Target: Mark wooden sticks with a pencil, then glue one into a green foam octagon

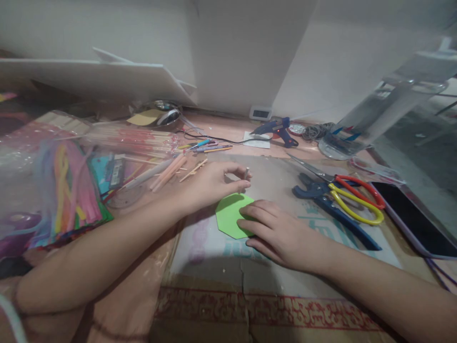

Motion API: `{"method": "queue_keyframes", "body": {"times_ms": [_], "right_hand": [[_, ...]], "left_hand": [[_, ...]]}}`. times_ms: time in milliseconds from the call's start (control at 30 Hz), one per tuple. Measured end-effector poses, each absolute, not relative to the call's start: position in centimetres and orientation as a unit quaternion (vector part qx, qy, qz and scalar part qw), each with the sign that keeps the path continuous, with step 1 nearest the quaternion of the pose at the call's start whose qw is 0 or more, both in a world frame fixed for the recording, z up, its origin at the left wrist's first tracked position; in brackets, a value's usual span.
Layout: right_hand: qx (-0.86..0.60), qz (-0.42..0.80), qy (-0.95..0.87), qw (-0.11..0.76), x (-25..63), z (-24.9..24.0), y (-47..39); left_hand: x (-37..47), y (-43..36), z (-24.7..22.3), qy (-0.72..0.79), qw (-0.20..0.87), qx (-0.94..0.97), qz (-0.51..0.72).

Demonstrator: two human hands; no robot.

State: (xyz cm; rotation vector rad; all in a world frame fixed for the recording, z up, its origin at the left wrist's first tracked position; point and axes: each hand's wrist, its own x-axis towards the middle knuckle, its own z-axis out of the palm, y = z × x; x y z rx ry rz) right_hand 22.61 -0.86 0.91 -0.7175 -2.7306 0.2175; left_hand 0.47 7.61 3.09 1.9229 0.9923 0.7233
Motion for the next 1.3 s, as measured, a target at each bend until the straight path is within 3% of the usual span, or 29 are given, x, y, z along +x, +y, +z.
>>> {"method": "queue_keyframes", "body": {"times_ms": [100,233,600,933,1067,1300], "right_hand": [[-0.259,0.094,-0.943,0.189,22.7,1.1,-1.0],[-0.406,0.163,-0.861,0.259,23.4,1.6,-0.3],[-0.514,0.357,-0.767,0.139,23.1,3.6,1.6],[-0.517,0.487,-0.666,0.226,22.0,2.7,1.3],[-0.517,0.455,-0.679,0.255,22.2,2.9,0.6],[-0.491,0.341,-0.740,0.308,22.0,3.5,-0.5]], "left_hand": [[0.6,7.5,3.2,0.389,0.420,0.767,0.288],[0.5,7.4,3.5,0.388,0.426,0.766,0.285],[-0.1,6.1,5.8,0.353,0.383,0.800,0.296],[-0.8,5.8,6.0,0.290,0.347,0.837,0.307],[-1.1,5.4,6.2,0.275,0.294,0.861,0.310],[-1.1,3.8,6.9,0.198,0.106,0.908,0.353]]}}
